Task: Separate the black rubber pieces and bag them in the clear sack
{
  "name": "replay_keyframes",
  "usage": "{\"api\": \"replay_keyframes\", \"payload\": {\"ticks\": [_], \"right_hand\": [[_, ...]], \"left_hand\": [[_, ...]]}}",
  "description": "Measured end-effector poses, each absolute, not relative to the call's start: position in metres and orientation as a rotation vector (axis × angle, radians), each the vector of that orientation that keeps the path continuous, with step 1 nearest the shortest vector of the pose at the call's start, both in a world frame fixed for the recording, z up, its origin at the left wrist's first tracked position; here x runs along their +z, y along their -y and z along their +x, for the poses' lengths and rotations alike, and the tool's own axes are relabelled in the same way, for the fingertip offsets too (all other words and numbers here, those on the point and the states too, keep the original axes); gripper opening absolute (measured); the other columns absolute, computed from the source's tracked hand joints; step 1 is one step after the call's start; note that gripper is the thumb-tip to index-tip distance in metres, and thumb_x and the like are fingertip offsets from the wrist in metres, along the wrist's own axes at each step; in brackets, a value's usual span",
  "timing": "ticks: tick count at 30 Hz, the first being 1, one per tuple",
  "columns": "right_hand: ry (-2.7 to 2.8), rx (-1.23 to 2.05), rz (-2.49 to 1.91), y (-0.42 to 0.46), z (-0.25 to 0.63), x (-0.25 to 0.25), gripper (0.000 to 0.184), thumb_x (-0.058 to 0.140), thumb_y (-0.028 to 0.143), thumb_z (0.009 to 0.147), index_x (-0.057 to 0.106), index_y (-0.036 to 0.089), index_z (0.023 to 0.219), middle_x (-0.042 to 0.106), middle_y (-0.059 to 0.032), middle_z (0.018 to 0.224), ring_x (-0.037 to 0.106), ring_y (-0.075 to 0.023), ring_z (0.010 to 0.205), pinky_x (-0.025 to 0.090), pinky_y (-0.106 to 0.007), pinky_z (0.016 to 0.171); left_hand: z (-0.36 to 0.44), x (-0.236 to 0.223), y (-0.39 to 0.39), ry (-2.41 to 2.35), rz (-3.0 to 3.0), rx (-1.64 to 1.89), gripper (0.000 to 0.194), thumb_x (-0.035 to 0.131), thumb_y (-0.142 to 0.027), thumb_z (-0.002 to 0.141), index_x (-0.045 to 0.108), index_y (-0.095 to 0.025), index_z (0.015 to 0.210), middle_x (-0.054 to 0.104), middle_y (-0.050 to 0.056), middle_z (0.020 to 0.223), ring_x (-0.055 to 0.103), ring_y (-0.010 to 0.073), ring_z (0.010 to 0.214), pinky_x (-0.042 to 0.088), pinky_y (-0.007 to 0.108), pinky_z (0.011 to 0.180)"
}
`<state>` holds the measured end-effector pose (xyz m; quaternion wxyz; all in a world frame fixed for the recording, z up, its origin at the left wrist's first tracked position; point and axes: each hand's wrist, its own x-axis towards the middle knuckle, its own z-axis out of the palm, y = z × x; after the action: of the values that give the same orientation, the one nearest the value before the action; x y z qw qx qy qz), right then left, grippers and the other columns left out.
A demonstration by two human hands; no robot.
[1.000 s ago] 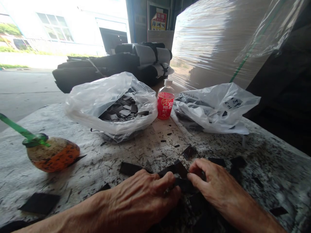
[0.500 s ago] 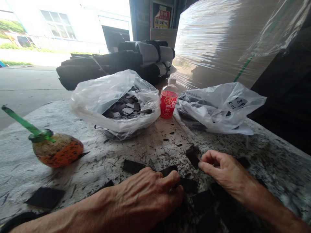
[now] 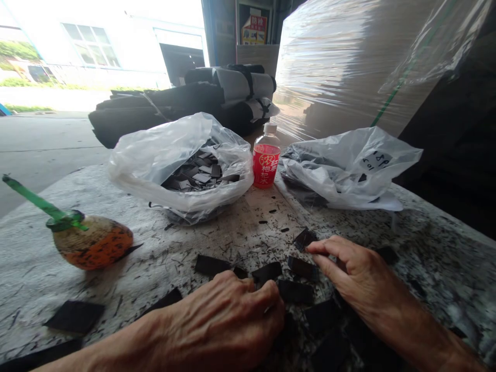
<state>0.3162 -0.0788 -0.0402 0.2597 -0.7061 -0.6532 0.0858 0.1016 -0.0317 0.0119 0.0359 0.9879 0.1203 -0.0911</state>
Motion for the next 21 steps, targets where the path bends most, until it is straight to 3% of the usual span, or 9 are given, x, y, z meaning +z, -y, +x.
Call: {"api": "replay_keyframes", "payload": {"ticks": [6,12,21], "right_hand": [[1.916,0.424,-1.882,0.068,0.284,-0.039,0.016,0.054,0.02,0.082,0.066,0.023,0.092,0.063,-0.0005,0.089,0.062,-0.0171,0.08,0.045,-0.029,0.076],[1.897,0.445,-1.898,0.061,0.277,-0.035,0.011,0.052,0.015,0.078,0.059,0.022,0.072,0.061,0.0027,0.075,0.059,-0.0147,0.07,0.04,-0.026,0.066],[1.451,0.764,-2.036,0.081,0.324,-0.027,0.025,0.051,0.042,0.074,0.059,0.02,0.066,0.057,0.0021,0.06,0.05,-0.013,0.055,0.037,-0.023,0.051]], "left_hand": [[0.103,0.008,0.035,-0.28,3.107,-0.44,0.027,0.031,-0.007,0.085,0.054,-0.017,0.095,0.058,0.006,0.092,0.056,0.0167,0.06,0.045,0.029,0.049],[0.099,0.006,0.041,-0.29,3.174,-0.428,0.027,0.028,-0.007,0.085,0.052,-0.016,0.094,0.055,0.006,0.094,0.052,0.0162,0.057,0.045,0.031,0.046],[0.097,-0.006,0.037,-0.34,3.086,-0.284,0.015,0.038,-0.009,0.085,0.049,-0.018,0.079,0.055,0.0,0.08,0.045,0.0125,0.052,0.034,0.027,0.042]]}}
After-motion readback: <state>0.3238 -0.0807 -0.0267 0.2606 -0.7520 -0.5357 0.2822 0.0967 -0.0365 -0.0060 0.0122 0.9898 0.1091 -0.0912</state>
